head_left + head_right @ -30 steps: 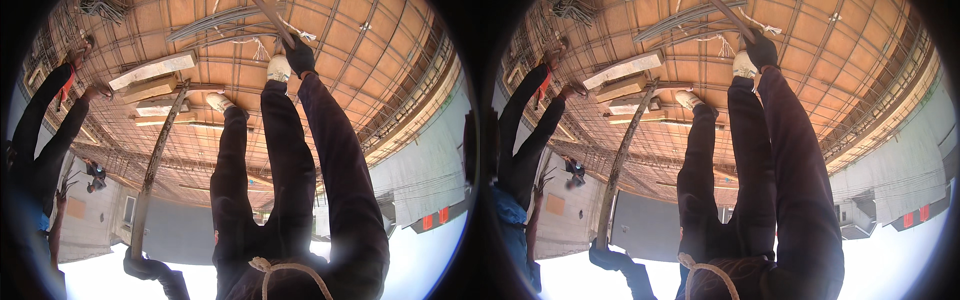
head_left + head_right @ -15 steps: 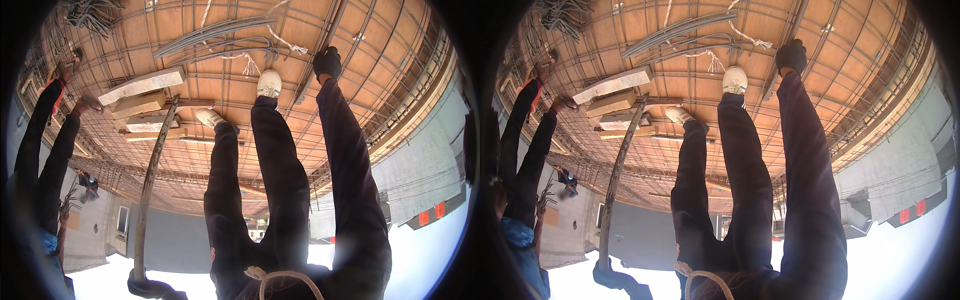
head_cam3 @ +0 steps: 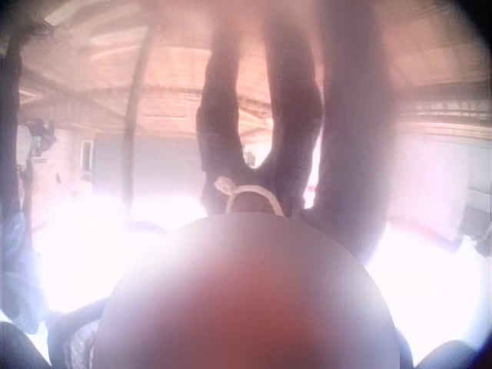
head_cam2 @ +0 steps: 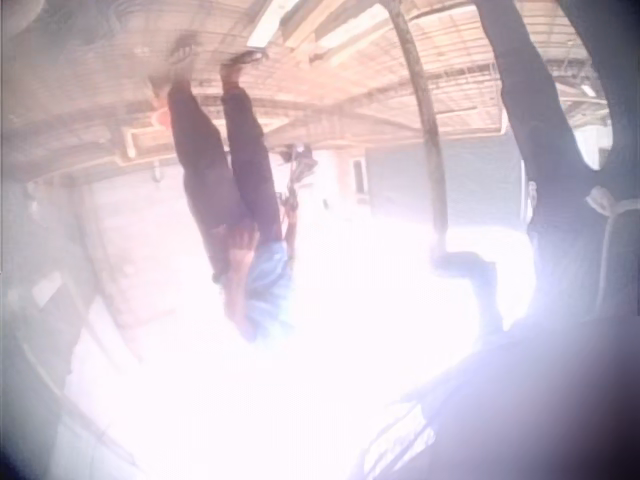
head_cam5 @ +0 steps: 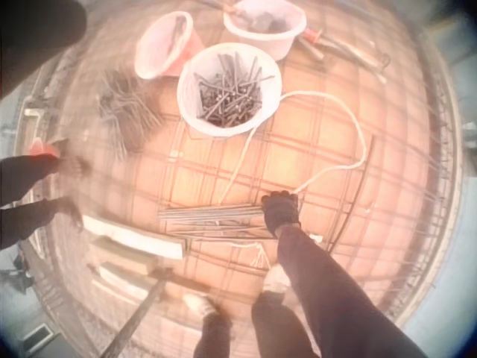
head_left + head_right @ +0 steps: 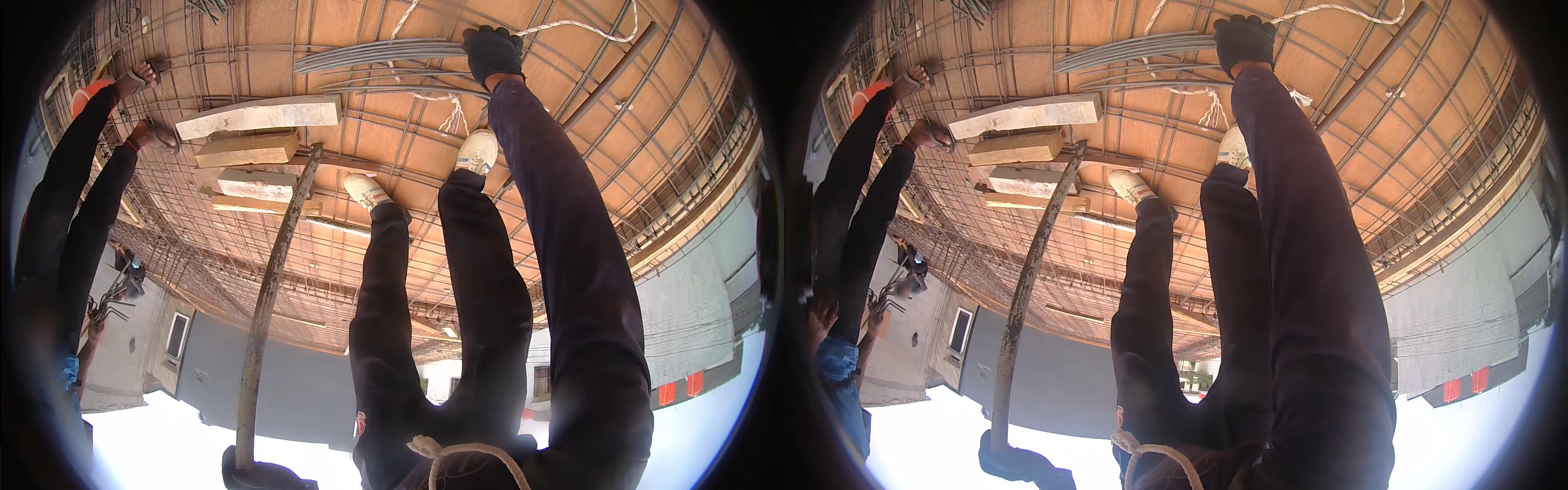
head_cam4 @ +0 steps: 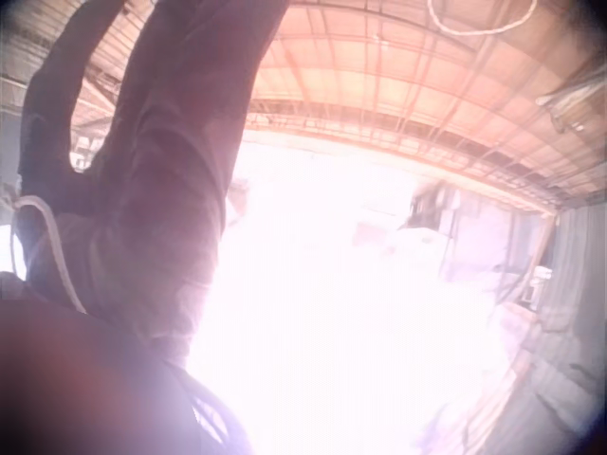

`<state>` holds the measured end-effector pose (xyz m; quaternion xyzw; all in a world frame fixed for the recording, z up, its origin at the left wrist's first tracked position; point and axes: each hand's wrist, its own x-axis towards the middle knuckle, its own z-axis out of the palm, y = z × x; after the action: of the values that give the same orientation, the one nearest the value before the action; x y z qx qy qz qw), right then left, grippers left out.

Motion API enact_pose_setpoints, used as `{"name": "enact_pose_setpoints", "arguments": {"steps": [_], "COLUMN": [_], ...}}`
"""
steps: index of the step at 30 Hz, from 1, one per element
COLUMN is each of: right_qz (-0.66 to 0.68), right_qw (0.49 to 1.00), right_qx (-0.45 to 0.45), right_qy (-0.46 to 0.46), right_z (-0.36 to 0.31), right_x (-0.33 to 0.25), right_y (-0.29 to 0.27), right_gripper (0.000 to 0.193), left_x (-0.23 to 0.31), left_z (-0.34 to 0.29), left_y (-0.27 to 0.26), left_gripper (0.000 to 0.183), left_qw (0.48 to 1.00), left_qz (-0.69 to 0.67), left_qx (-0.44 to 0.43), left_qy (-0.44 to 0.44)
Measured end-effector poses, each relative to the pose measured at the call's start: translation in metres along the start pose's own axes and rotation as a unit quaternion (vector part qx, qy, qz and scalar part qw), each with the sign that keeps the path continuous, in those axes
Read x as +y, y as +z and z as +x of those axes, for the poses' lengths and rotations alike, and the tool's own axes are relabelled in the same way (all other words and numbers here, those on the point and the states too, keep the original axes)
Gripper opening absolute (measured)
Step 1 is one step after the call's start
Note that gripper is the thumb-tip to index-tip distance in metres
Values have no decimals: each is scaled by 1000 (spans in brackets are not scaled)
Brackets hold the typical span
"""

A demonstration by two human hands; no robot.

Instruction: The person bends long steel rods on a rebar grid using a wooden plank as a lever. They repeatedly position rods, apply force with the plank, and adjust the rods to achieve a curved shape. Other workers are visible nearby on the construction site.

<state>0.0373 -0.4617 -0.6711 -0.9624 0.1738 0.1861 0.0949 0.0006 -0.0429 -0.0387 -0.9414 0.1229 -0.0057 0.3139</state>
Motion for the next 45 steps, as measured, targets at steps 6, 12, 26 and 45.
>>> {"name": "enact_pose_setpoints", "arguments": {"steps": [6, 12, 26, 45], "right_qz": [122, 267, 236, -39], "right_qw": [989, 957, 964, 989], "right_qx": [12, -111, -120, 1], "right_qy": [-77, 23, 30, -142], "right_z": [-52, -215, -531, -602], "right_x": [3, -4, -86, -207], "right_y": [-37, -152, -661, -856], "right_gripper": [15, 24, 23, 14], "left_x": [-10, -26, -26, -32], "left_z": [-27, -43, 4, 2], "left_y": [-12, -4, -34, -4], "left_gripper": [33, 24, 29, 38], "left_qw": [999, 911, 750, 651], "left_qz": [33, -394, -654, -748], "left_qx": [-28, 35, -6, -75], "left_qy": [25, -117, 97, 106]}}
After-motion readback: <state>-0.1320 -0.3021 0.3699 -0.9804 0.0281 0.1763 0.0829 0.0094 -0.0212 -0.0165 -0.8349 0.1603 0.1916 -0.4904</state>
